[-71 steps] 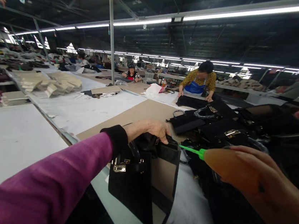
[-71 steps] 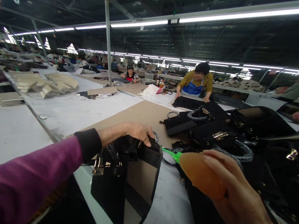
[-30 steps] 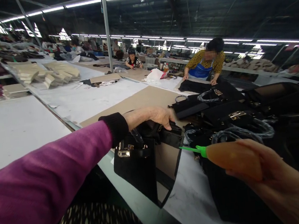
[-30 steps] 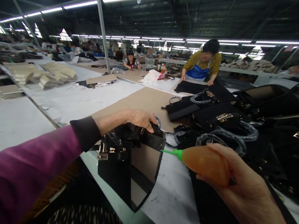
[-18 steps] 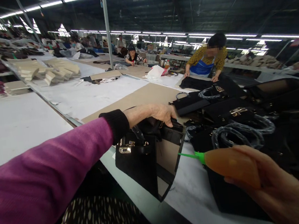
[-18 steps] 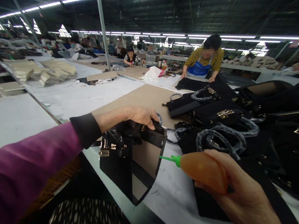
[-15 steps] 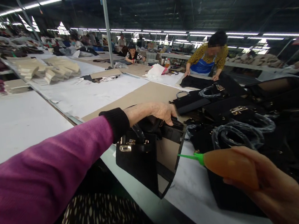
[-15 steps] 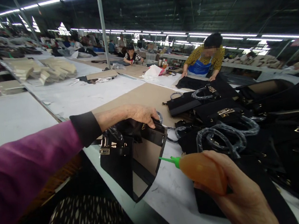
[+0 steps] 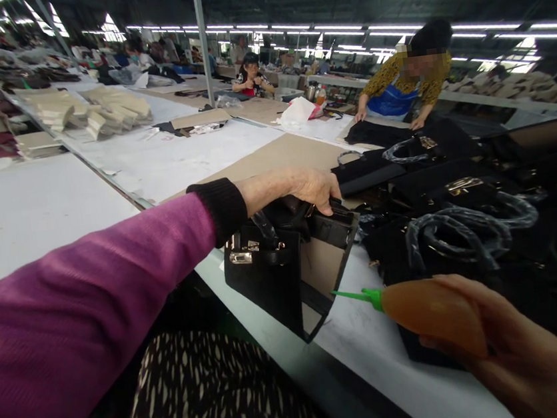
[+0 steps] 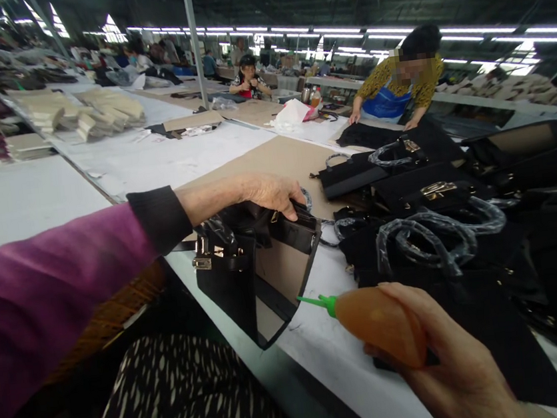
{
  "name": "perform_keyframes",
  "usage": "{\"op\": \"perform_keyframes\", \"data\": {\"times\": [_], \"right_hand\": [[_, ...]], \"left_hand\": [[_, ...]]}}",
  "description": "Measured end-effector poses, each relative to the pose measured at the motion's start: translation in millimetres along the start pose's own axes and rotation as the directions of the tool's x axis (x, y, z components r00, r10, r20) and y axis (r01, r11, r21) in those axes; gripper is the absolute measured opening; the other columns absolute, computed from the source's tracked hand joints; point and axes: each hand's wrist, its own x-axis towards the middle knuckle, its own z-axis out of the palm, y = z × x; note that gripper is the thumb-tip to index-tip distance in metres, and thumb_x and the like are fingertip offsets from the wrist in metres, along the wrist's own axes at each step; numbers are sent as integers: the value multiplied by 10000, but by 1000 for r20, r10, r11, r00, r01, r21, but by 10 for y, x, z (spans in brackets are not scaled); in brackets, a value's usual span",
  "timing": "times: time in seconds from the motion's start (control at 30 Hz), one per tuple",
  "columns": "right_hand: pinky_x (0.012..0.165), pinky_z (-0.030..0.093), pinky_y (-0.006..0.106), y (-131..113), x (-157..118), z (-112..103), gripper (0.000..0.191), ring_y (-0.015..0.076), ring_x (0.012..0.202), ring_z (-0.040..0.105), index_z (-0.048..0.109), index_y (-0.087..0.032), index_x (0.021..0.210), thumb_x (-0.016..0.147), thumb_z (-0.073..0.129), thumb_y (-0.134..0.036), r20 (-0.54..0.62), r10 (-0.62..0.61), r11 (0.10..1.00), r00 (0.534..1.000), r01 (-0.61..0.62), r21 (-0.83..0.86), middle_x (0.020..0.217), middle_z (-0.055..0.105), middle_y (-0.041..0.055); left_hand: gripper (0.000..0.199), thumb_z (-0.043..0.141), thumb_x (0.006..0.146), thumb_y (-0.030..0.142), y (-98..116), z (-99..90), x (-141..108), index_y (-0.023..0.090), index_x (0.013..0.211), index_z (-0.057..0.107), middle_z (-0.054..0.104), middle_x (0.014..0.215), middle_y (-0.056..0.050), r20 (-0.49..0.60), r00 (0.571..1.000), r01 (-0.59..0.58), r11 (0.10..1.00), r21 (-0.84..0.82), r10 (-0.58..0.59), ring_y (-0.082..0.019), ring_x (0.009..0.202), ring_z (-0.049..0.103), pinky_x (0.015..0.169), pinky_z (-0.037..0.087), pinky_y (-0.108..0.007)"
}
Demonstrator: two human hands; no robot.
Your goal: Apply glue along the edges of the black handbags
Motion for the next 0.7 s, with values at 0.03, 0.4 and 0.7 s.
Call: {"op": "perform_keyframes", "data": {"times": [0.03, 0.4, 0.7], "right_hand": [[692, 541, 274, -1, -15, 14, 542, 257, 920, 613, 481, -322, 1199, 716, 627, -520, 14, 21, 1000, 1000, -21, 11, 1117, 598, 27], [763, 516, 328, -14, -102, -3, 495, 255, 852, 630, 514, -305, 1139, 706, 642, -508, 54, -22, 1000, 998, 23, -19, 1060, 619, 30], [699, 538, 319, -165, -151, 122, 572, 272, 818, 639, 554, -260, 1072, 591, 705, -531, 16, 195, 968, 981, -195, 160, 992, 654, 40]], "left_hand": [[273, 597, 713, 165, 13, -2, -8, 154, 978, 662, 661, 887, 0, 3, 1000, 0, 1000, 15, 0, -131, 766, 527, 695, 376, -196], [275, 598, 711, 186, 16, 15, -33, 172, 976, 668, 655, 851, 5, -21, 999, -34, 997, 71, 36, -144, 775, 514, 717, 358, -219], [264, 597, 726, 181, 32, 41, -108, 160, 982, 660, 640, 810, 12, -44, 999, -27, 996, 85, 31, -133, 743, 508, 688, 356, -219]]}}
